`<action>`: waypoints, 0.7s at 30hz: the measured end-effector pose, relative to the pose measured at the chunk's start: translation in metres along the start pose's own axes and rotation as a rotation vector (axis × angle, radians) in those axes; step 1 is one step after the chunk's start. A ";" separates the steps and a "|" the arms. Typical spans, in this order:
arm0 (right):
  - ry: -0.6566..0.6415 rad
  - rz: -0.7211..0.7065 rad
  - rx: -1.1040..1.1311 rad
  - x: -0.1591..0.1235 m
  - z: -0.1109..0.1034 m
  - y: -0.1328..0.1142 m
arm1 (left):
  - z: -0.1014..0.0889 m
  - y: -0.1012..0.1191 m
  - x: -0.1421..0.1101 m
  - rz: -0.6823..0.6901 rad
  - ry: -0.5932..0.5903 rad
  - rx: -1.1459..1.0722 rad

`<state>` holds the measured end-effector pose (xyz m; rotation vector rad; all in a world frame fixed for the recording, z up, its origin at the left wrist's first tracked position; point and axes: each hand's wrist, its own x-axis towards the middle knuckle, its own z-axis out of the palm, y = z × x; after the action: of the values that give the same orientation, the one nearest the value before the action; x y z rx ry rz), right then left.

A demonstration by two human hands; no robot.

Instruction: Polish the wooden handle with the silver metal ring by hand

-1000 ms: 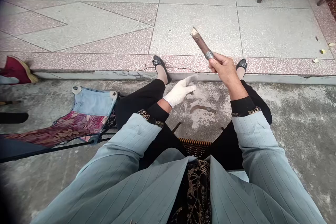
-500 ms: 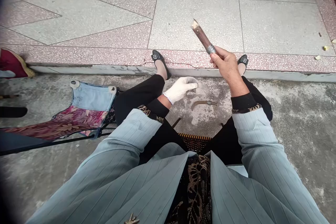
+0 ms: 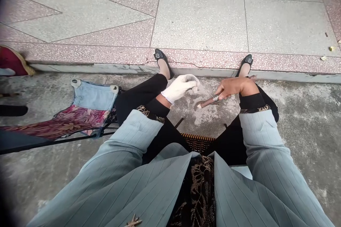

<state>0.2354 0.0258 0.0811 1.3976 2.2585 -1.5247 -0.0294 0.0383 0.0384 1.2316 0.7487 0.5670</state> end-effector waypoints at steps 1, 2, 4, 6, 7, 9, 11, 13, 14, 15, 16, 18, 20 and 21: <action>-0.064 -0.054 0.092 -0.005 0.000 -0.002 | 0.000 0.000 0.000 0.002 0.001 -0.012; -0.089 -0.120 0.187 -0.009 0.001 -0.005 | 0.001 0.000 0.001 0.005 0.000 -0.022; -0.004 -0.251 0.416 -0.011 0.004 -0.012 | 0.004 0.000 0.001 0.013 -0.001 -0.057; 0.218 -0.345 0.661 -0.004 0.011 -0.019 | 0.006 0.001 0.001 0.032 0.013 -0.116; 0.333 -0.373 0.779 0.003 0.015 -0.022 | 0.007 0.001 0.001 0.045 0.025 -0.146; 0.452 -0.379 0.947 0.018 0.023 -0.028 | 0.007 0.002 0.001 0.069 0.035 -0.179; 0.499 -0.360 1.030 0.032 0.030 -0.034 | 0.006 0.001 0.001 0.079 0.035 -0.184; 0.541 -0.344 1.035 0.043 0.035 -0.038 | 0.005 0.000 0.002 0.073 0.039 -0.183; 0.575 -0.331 1.007 0.048 0.038 -0.039 | 0.005 -0.001 0.002 0.066 0.046 -0.184; 0.618 -0.308 0.959 0.051 0.039 -0.039 | 0.005 -0.002 0.003 0.058 0.051 -0.186; 0.668 -0.276 0.897 0.054 0.041 -0.039 | 0.005 -0.003 0.003 0.051 0.049 -0.187; 0.747 -0.207 0.766 0.057 0.041 -0.035 | 0.007 -0.004 0.004 0.042 0.030 -0.186; 0.750 -0.166 0.666 0.056 0.038 -0.030 | 0.007 -0.004 0.004 0.035 0.013 -0.177; 0.727 -0.160 0.627 0.055 0.036 -0.029 | 0.007 -0.004 0.003 0.030 0.016 -0.167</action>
<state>0.1689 0.0301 0.0551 2.2976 2.3758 -2.1817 -0.0218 0.0353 0.0353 1.0869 0.6830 0.6519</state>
